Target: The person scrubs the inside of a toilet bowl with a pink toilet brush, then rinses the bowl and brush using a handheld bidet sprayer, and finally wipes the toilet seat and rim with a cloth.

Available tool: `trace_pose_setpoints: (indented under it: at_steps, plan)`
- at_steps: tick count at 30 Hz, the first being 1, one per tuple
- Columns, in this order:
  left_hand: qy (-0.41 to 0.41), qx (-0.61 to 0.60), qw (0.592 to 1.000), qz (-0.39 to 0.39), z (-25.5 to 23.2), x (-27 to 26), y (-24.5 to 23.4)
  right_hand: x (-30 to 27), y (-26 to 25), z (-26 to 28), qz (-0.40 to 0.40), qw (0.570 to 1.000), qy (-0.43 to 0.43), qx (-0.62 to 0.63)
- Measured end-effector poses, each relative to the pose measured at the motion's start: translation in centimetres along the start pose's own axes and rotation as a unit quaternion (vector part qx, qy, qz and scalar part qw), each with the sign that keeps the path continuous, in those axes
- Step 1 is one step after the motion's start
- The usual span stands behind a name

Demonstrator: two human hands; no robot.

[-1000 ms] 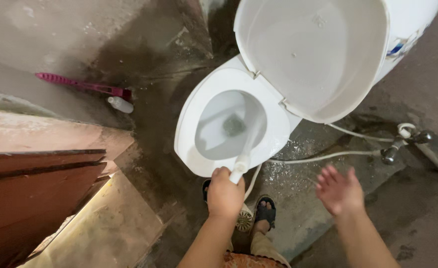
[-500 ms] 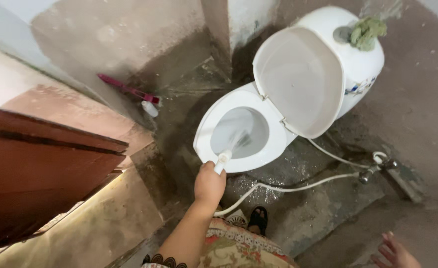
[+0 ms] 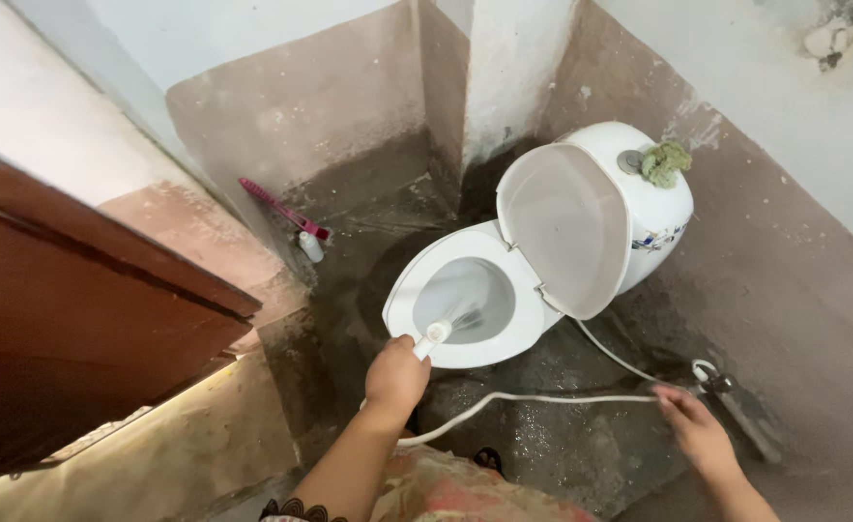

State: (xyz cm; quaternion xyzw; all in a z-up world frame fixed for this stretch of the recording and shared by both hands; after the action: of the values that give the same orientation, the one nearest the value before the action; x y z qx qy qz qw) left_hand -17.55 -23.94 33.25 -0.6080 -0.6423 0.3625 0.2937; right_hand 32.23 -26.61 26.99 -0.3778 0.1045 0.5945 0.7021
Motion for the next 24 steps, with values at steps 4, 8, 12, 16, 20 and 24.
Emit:
trace_pose_setpoints:
  at_steps: [4,8,12,16,20,24]
  plan:
    - [0.003,0.019,1.0,0.004,-0.3,0.0,-1.1,0.4,2.6,4.6,0.022,0.999,-0.031,-0.026]
    - [0.024,0.024,0.999,-0.038,-1.2,-0.9,-2.0,-0.4,4.9,9.4,0.09,0.974,-0.189,-0.085]
    - [0.036,0.037,0.998,-0.039,-2.4,-1.5,-2.4,-1.3,7.0,12.8,0.136,0.966,-0.191,-0.106]
    - [0.04,0.036,0.998,-0.023,-2.4,-2.4,-2.6,-1.9,9.0,14.4,0.145,0.958,-0.228,-0.099]
    - [0.03,0.046,0.998,-0.027,-1.2,-2.6,-2.9,-2.7,10.1,14.5,0.135,0.962,-0.218,-0.093]
    - [-0.012,0.056,0.998,0.009,0.8,-2.8,-3.6,-4.1,11.3,14.1,0.173,0.96,-0.213,-0.047]
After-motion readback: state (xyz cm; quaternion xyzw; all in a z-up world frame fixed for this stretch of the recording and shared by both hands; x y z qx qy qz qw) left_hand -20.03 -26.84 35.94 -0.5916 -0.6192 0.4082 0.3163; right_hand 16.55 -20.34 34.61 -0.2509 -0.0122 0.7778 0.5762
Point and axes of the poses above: each hand's wrist, its own x-axis towards the middle knuckle, its own y-axis out of the palm, z = x × y, the point moved 2 cm from there along x, towards the middle knuckle, and after that the axes turned 11 degrees about y, right-handed, at the moved point
